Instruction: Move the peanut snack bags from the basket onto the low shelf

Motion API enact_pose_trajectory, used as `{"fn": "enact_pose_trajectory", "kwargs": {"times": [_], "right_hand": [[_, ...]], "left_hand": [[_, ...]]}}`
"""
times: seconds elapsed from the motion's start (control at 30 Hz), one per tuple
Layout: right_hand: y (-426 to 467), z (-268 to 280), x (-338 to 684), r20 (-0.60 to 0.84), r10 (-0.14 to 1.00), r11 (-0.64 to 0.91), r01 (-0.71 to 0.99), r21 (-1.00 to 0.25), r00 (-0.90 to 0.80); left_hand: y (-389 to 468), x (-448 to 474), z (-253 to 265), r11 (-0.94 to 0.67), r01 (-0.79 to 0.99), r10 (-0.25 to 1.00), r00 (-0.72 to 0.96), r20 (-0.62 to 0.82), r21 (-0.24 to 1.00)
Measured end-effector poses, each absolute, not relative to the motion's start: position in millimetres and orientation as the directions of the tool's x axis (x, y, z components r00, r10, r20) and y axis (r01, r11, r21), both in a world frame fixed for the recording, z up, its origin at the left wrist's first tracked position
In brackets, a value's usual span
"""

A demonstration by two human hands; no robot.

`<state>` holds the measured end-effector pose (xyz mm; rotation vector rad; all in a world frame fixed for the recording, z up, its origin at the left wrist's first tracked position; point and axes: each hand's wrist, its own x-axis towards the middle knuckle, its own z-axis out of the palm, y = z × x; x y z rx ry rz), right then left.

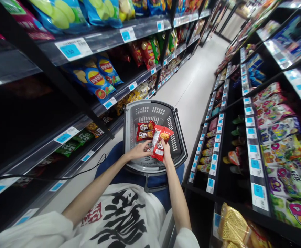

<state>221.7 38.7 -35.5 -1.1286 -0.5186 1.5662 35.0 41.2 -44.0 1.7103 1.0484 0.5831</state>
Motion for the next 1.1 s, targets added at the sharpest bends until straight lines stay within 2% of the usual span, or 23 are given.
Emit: {"fn": "enact_pose_trajectory", "kwargs": {"times": [0.07, 0.13, 0.4, 0.73, 0.9, 1.1], "right_hand": [[38, -36, 221, -0.331, 0.937, -0.262, -0.399, -0.879, 0.114], [37, -35, 221, -0.315, 0.937, -0.25, -0.342, -0.906, 0.149], [39, -27, 221, -0.36, 0.913, -0.239, -0.462, -0.854, 0.193], [37, -24, 221, -0.351, 0.919, -0.242, -0.446, -0.862, 0.18], [35, -24, 223, -0.389, 0.92, -0.332, -0.418, -0.846, 0.057], [30, -21, 221, -0.406, 0.906, -0.422, -0.227, -0.878, -0.115]], "left_hand": [[43, 35, -46, -0.116, 0.398, 0.879, 0.468, -0.092, 0.91], [44, 35, -47, -0.111, 0.406, 0.889, 0.448, -0.092, 0.907], [46, 33, -45, -0.097, 0.335, 0.894, 0.443, -0.066, 0.937], [45, 31, -38, -0.097, 0.35, 0.845, 0.523, -0.108, 0.932], [44, 31, -37, -0.187, 0.363, 0.84, 0.54, -0.043, 0.913], [48, 29, -32, -0.122, 0.204, 0.934, 0.354, 0.043, 0.971]]}}
